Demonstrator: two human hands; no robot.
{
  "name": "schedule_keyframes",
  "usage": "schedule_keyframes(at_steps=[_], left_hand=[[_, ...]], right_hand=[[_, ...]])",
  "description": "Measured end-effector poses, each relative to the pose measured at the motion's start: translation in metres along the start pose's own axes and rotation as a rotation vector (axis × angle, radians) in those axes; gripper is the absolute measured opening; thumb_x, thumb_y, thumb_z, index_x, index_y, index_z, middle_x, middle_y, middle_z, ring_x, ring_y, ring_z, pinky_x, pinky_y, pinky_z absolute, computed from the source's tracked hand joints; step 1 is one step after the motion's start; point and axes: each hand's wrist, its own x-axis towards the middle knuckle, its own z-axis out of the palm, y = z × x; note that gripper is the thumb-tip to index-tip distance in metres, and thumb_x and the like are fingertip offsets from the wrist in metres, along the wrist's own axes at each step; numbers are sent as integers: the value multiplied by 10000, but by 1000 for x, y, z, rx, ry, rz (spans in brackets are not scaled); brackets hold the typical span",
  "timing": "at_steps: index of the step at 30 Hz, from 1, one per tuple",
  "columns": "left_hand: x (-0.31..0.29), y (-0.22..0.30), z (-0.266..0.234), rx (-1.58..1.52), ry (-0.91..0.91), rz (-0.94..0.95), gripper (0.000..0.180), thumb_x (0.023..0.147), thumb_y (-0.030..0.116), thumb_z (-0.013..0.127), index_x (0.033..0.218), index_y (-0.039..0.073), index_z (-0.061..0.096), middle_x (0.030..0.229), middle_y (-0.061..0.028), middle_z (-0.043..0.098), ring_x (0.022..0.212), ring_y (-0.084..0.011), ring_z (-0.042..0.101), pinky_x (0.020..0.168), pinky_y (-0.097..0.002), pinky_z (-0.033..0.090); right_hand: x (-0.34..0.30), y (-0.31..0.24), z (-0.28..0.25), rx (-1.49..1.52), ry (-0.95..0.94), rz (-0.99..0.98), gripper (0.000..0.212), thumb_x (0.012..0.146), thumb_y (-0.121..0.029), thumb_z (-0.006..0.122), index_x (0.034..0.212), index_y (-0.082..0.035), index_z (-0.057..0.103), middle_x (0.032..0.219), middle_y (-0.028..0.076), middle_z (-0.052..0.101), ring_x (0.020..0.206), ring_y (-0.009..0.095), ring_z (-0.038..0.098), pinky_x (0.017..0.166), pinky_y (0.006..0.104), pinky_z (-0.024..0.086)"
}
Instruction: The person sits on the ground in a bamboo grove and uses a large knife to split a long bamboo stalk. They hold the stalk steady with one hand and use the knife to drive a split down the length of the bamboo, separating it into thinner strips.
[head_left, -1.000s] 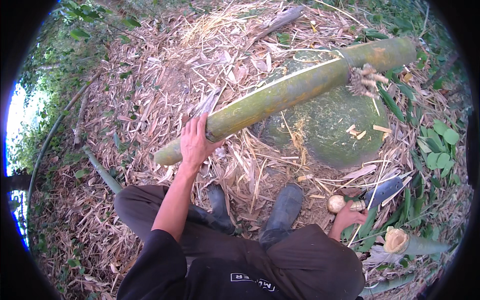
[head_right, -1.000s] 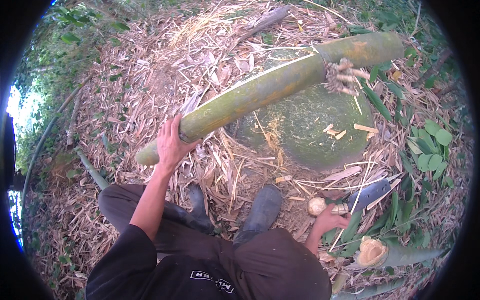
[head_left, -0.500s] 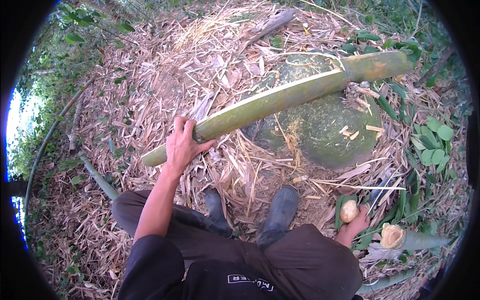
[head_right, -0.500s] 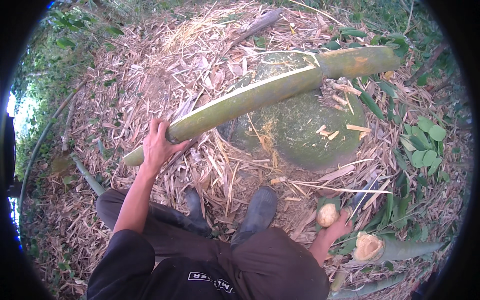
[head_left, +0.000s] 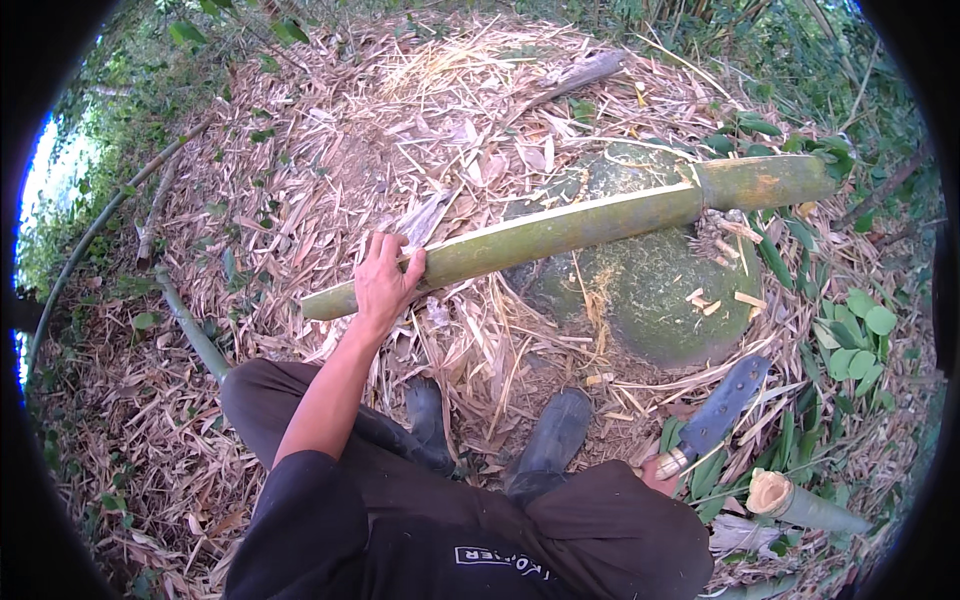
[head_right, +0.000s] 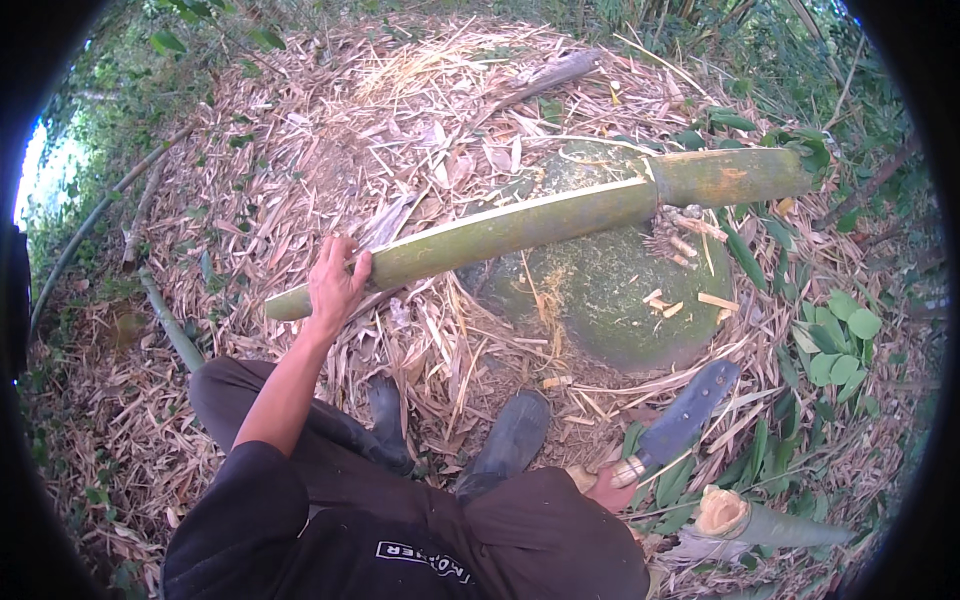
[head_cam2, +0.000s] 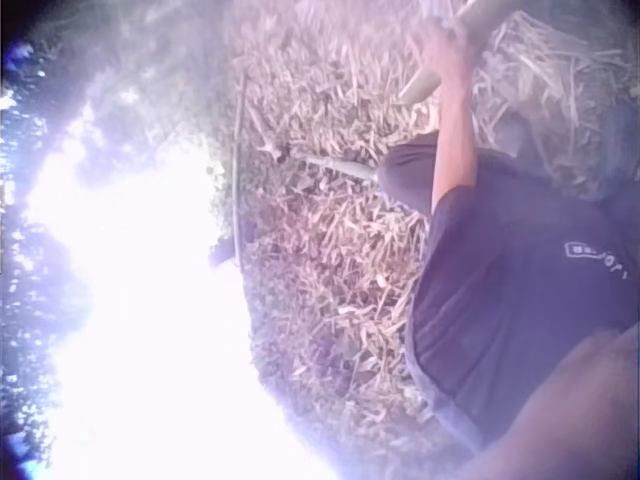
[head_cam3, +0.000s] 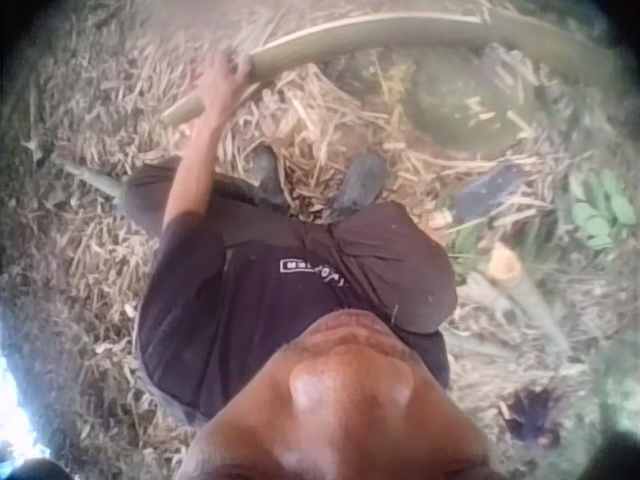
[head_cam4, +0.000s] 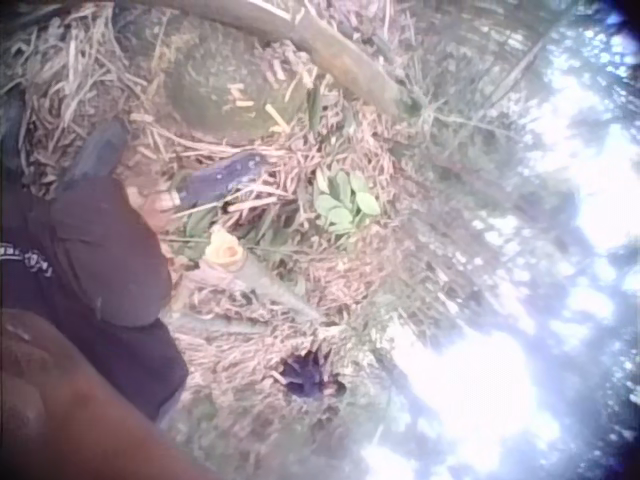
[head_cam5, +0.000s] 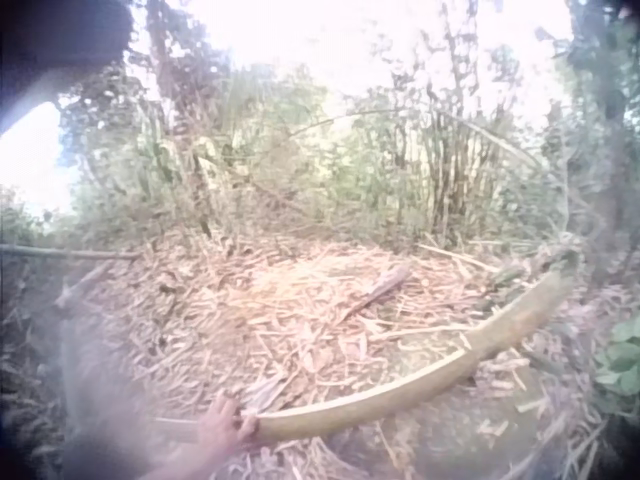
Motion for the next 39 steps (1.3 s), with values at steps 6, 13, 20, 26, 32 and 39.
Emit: schedule_keyframes(at_steps=[6,13,20,26,32,39], left_hand=[[-9,-4,6,-14,63,-7,291,905,330,685,1014,68,616,909,-105,605,725,-291,653,616,-411,523],[-20,-7,22,-29,225,65,242,907,312,675,937,78,619,855,-83,583,586,-261,609,522,-374,510],[-23,-10,18,-84,250,50,174,926,245,649,939,78,606,867,-99,587,604,-288,630,541,-404,521],[-21,-9,16,-110,273,10,160,937,249,642,946,93,605,865,-100,588,621,-296,642,551,-413,528],[-16,2,21,-158,263,-40,209,937,290,646,909,91,591,864,-105,594,636,-315,644,560,-422,532],[-17,2,4,-185,234,-61,236,931,302,642,937,74,581,894,-115,598,721,-332,644,641,-446,523]], right_hand=[[-21,-81,24,131,-46,-394,433,784,29,664,1186,24,502,943,96,636,853,164,604,786,316,506],[32,-191,64,-272,-212,-681,401,812,-70,730,1173,-7,565,910,176,681,817,281,679,780,386,524],[17,-298,92,-134,-169,-819,396,863,-136,752,1172,8,551,934,168,660,845,273,646,826,397,499],[16,-333,90,-309,-84,-853,412,836,-174,740,1169,-16,556,910,223,687,837,381,681,772,452,511],[47,-300,93,-750,-151,-724,384,797,-208,700,1120,-16,622,883,276,698,896,453,685,806,516,521],[68,-288,94,-579,-214,-642,330,776,-260,701,968,7,676,827,246,690,806,421,678,769,492,521]])
